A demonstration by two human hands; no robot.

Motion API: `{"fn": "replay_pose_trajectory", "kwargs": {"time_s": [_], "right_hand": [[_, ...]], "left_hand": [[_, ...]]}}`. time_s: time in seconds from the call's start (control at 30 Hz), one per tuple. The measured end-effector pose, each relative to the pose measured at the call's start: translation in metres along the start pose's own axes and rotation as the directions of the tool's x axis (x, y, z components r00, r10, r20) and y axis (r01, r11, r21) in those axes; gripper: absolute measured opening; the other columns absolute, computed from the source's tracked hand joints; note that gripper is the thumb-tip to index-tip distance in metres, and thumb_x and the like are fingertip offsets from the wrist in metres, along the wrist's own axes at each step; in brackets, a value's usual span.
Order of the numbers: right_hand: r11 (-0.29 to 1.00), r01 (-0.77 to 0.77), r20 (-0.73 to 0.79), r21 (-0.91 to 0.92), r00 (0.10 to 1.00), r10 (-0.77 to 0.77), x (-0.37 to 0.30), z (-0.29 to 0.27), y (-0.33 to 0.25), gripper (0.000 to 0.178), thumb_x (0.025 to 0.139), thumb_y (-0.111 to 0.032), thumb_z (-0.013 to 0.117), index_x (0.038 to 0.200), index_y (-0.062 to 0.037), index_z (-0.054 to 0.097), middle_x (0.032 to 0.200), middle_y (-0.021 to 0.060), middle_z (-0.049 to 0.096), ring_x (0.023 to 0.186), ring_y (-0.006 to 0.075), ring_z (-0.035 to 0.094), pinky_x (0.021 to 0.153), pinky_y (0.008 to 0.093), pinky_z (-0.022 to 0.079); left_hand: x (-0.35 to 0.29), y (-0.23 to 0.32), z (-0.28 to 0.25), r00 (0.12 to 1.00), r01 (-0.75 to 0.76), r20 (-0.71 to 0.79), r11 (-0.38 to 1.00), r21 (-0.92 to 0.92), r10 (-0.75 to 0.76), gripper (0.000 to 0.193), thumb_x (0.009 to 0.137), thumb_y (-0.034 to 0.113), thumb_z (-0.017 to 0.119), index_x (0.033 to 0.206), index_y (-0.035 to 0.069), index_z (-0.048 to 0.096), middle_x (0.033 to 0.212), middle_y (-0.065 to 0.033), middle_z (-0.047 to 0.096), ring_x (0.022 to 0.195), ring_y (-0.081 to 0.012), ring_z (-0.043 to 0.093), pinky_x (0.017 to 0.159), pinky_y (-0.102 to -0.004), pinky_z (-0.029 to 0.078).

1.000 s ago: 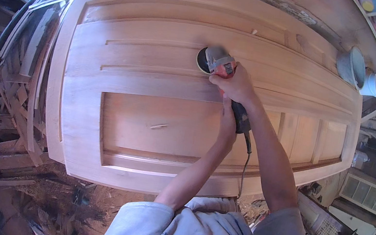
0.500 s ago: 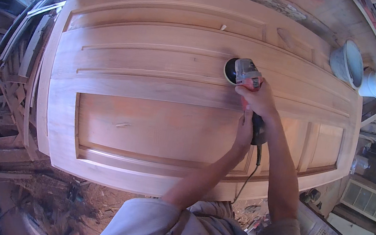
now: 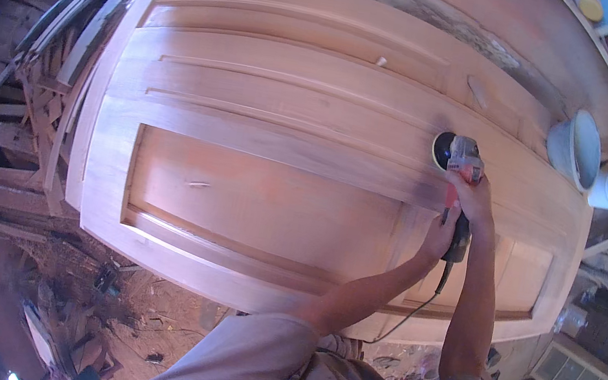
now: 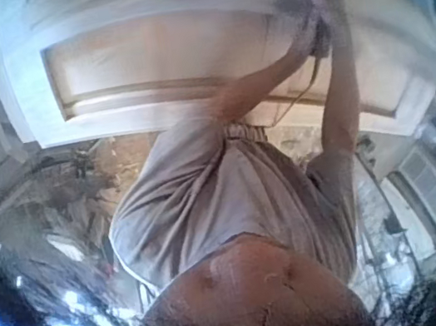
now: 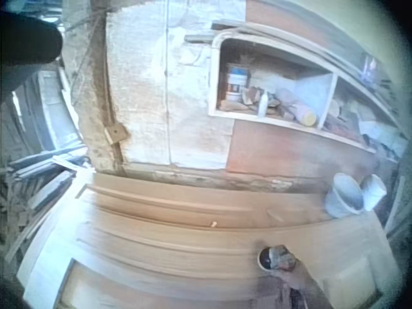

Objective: The person sands the surface of a wooden door using a power sander, wipes the dust off the surface by hand, and then flips the door over.

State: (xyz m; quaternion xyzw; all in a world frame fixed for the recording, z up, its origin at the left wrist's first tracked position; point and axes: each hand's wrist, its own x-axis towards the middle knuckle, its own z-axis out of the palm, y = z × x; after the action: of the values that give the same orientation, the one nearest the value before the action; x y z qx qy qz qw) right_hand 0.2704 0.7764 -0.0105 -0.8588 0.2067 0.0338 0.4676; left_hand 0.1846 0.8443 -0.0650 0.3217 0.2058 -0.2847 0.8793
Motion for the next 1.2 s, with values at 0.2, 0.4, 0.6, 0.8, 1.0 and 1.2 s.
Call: {"fn": "replay_pose_trajectory", "kwargs": {"time_s": [0.2, 0.4, 0.6, 0.8, 1.0, 1.2], "right_hand": [[0.999, 0.032, 0.006, -0.006, 0.999, -0.032, -0.021, 0.082, -0.06, 0.036, 0.073, -0.024, 0.08, 0.097, -0.0012, 0.067, 0.085, 0.0068, 0.07, 0.077, 0.0161, 0.066, 0.071, 0.0321, 0.053], [0.999, -0.036, 0.063, -0.036, 0.997, 0.038, -0.033, 0.172, -0.098, 0.042, 0.073, -0.025, 0.08, 0.104, -0.0015, 0.065, 0.091, 0.006, 0.069, 0.081, 0.0131, 0.064, 0.075, 0.03, 0.051], [1.0, 0.017, 0.133, -0.022, 0.991, -0.014, -0.042, 0.268, -0.159, 0.041, 0.07, -0.03, 0.08, 0.095, -0.0007, 0.067, 0.081, 0.0098, 0.07, 0.073, 0.0193, 0.068, 0.068, 0.0349, 0.054], [0.987, 0.158, 0.08, -0.006, 0.984, -0.157, -0.048, 0.354, -0.202, 0.04, 0.07, -0.031, 0.08, 0.094, -0.0018, 0.068, 0.076, 0.0088, 0.069, 0.072, 0.0202, 0.068, 0.07, 0.0362, 0.054], [0.985, 0.082, 0.162, -0.152, 0.985, -0.057, -0.052, 0.422, -0.248, 0.049, 0.069, -0.031, 0.08, 0.104, 0.0, 0.064, 0.093, 0.0126, 0.07, 0.086, 0.0208, 0.068, 0.077, 0.035, 0.054], [0.996, 0.081, 0.221, -0.045, 0.973, -0.069, -0.06, 0.474, -0.285, 0.05, 0.068, -0.028, 0.08, 0.105, 0.0002, 0.063, 0.093, 0.0107, 0.069, 0.084, 0.0192, 0.067, 0.075, 0.0354, 0.053]], "left_hand": [[-0.024, 0.067, -0.058, 0.996, -0.078, -0.027, 0.996, 0.046, 0.08, 0.054, 0.1, 0.054, 0.044, 0.097, 0.003, 0.062, 0.078, -0.0016, 0.06, 0.067, -0.0098, 0.055, 0.063, -0.0263, 0.047], [-0.056, 0.151, -0.123, 0.991, -0.072, -0.105, 0.992, 0.1, 0.082, 0.055, 0.101, 0.053, 0.042, 0.1, 0.002, 0.061, 0.079, -0.0018, 0.06, 0.069, -0.0096, 0.056, 0.064, -0.0264, 0.046], [-0.068, 0.218, -0.204, 0.994, -0.08, -0.078, 0.996, 0.029, 0.082, 0.058, 0.102, 0.053, 0.04, 0.103, -0.001, 0.061, 0.083, -0.0024, 0.061, 0.076, -0.0106, 0.057, 0.069, -0.0266, 0.047], [-0.082, 0.286, -0.257, 0.984, -0.151, -0.101, 0.988, -0.03, 0.147, 0.057, 0.102, 0.052, 0.039, 0.105, 0.0, 0.061, 0.086, -0.0032, 0.061, 0.081, -0.0112, 0.057, 0.073, -0.0278, 0.046], [-0.098, 0.352, -0.301, 0.976, -0.174, -0.147, 0.98, -0.098, 0.158, 0.055, 0.103, 0.051, 0.038, 0.104, 0.001, 0.061, 0.085, -0.0027, 0.06, 0.079, -0.0111, 0.056, 0.073, -0.027, 0.045], [-0.105, 0.388, -0.337, 0.97, -0.2, -0.167, 0.969, -0.145, 0.175, 0.062, 0.101, 0.056, 0.04, 0.115, -0.001, 0.06, 0.093, -0.0025, 0.063, 0.085, -0.0105, 0.057, 0.077, -0.0275, 0.046]]}}
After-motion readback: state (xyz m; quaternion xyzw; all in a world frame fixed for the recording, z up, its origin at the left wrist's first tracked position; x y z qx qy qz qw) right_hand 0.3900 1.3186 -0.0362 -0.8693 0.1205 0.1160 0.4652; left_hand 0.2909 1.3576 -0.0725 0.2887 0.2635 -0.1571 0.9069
